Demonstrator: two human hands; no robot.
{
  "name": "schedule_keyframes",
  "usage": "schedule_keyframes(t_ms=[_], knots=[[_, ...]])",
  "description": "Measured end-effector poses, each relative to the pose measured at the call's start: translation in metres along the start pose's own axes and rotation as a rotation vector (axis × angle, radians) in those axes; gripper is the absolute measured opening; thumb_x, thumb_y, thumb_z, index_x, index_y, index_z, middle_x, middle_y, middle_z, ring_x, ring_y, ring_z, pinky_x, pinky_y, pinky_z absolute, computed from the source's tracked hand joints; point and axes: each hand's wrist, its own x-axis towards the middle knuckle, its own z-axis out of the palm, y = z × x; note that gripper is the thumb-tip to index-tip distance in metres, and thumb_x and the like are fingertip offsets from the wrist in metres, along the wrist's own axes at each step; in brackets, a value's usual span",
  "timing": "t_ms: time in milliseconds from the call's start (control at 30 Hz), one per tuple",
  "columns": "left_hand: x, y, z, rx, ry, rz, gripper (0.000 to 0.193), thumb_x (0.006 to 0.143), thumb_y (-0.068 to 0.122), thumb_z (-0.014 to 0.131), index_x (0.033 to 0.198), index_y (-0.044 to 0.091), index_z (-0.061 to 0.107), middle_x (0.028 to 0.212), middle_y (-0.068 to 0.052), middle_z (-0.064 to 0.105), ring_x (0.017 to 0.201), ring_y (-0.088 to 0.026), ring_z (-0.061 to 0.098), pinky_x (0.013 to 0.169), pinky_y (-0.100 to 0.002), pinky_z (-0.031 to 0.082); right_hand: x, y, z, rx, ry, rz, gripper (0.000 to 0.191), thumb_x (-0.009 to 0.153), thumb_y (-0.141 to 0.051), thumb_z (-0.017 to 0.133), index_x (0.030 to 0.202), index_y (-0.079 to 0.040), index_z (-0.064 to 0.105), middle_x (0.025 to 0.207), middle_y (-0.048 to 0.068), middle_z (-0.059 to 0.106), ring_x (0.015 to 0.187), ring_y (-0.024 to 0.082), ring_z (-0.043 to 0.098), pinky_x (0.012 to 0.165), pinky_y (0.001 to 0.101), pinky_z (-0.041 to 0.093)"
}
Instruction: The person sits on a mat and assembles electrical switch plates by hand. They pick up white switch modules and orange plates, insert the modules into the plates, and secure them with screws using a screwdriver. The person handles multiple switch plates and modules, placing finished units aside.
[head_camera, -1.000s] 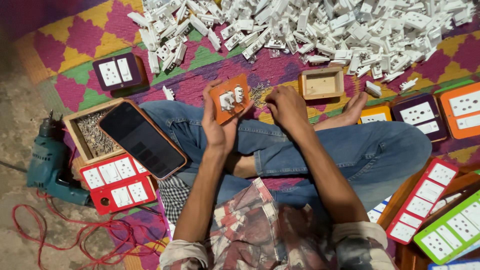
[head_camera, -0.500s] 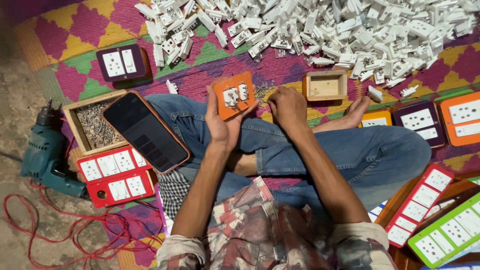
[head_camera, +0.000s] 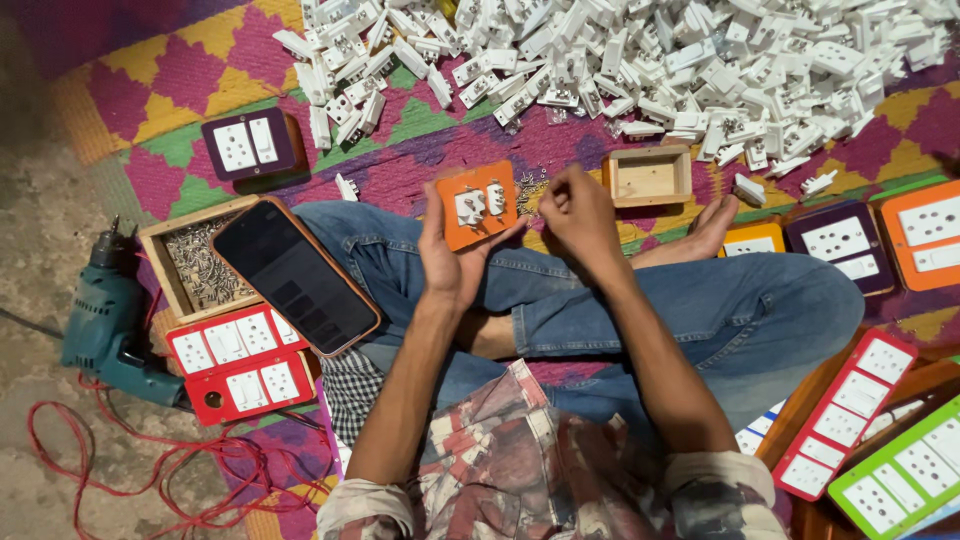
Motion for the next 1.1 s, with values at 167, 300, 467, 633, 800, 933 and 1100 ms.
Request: schedule_keyframes(t_ms=[167,300,467,633,800,933,1100], knots=[[-0.001,-0.009,-0.002,0.220,-0.063,0.090,0.049,0.108,0.051,0.041,0.138,0.013,0.042,0.138,-0.013,0.054,0.126,-0.031,0.060,0.102,-0.059,0.056,-0.002,-0.008,-0.014,0.580,0.023,-0.022,0.013,0.093,-0.001,0.078,0.105,0.000,0.071,0.103,0.010,0.075,0.093,0.009,0.072,0.083,0.0243,0.060],[0.001,-0.017,-0.005,0.358,-0.144,0.134,0.046,0.111,0.046,0.044,0.141,0.010,0.042,0.136,-0.013,0.052,0.122,-0.025,0.061,0.101,-0.048,0.057,-0.004,-0.019,-0.018,0.583,-0.025,0.010,0.018,0.091,0.001,0.077,0.108,-0.002,0.075,0.102,0.007,0.076,0.094,0.010,0.072,0.084,0.0252,0.059],[0.002,-0.021,-0.008,0.435,-0.214,0.111,0.045,0.111,0.043,0.046,0.142,0.011,0.040,0.134,-0.012,0.054,0.118,-0.021,0.061,0.100,-0.041,0.055,-0.004,-0.029,-0.024,0.393,-0.037,-0.138,0.011,0.089,0.003,0.077,0.098,0.000,0.078,0.100,0.009,0.077,0.095,0.016,0.072,0.086,0.0292,0.058],[0.003,-0.021,-0.008,0.454,-0.214,0.120,0.044,0.112,0.041,0.046,0.142,0.010,0.042,0.131,-0.009,0.053,0.119,-0.019,0.058,0.101,-0.038,0.053,-0.004,-0.030,-0.025,0.357,-0.051,-0.149,0.011,0.089,0.003,0.076,0.098,-0.001,0.077,0.100,0.009,0.076,0.095,0.017,0.072,0.086,0.0298,0.057],[0.002,-0.018,-0.008,0.561,-0.240,0.126,0.046,0.110,0.044,0.046,0.141,0.010,0.043,0.126,-0.007,0.052,0.115,-0.016,0.058,0.095,-0.032,0.054,-0.004,-0.026,-0.024,0.376,-0.052,-0.133,0.010,0.089,0.000,0.078,0.099,-0.003,0.077,0.100,0.007,0.076,0.094,0.015,0.072,0.086,0.0293,0.058],[0.002,-0.018,-0.008,0.553,-0.262,0.131,0.045,0.112,0.044,0.046,0.141,0.010,0.044,0.128,-0.008,0.052,0.116,-0.016,0.058,0.098,-0.031,0.054,-0.005,-0.028,-0.022,0.407,-0.039,-0.062,0.010,0.090,-0.003,0.079,0.100,-0.003,0.077,0.098,0.005,0.077,0.091,0.012,0.071,0.083,0.0280,0.057],[0.002,-0.019,-0.009,0.507,-0.240,0.157,0.042,0.112,0.039,0.046,0.141,0.008,0.042,0.128,-0.009,0.051,0.112,-0.017,0.060,0.093,-0.032,0.054,-0.014,-0.043,-0.017,0.466,-0.020,0.060,0.010,0.095,-0.007,0.078,0.102,-0.002,0.077,0.092,0.004,0.074,0.082,0.009,0.068,0.073,0.0254,0.056]])
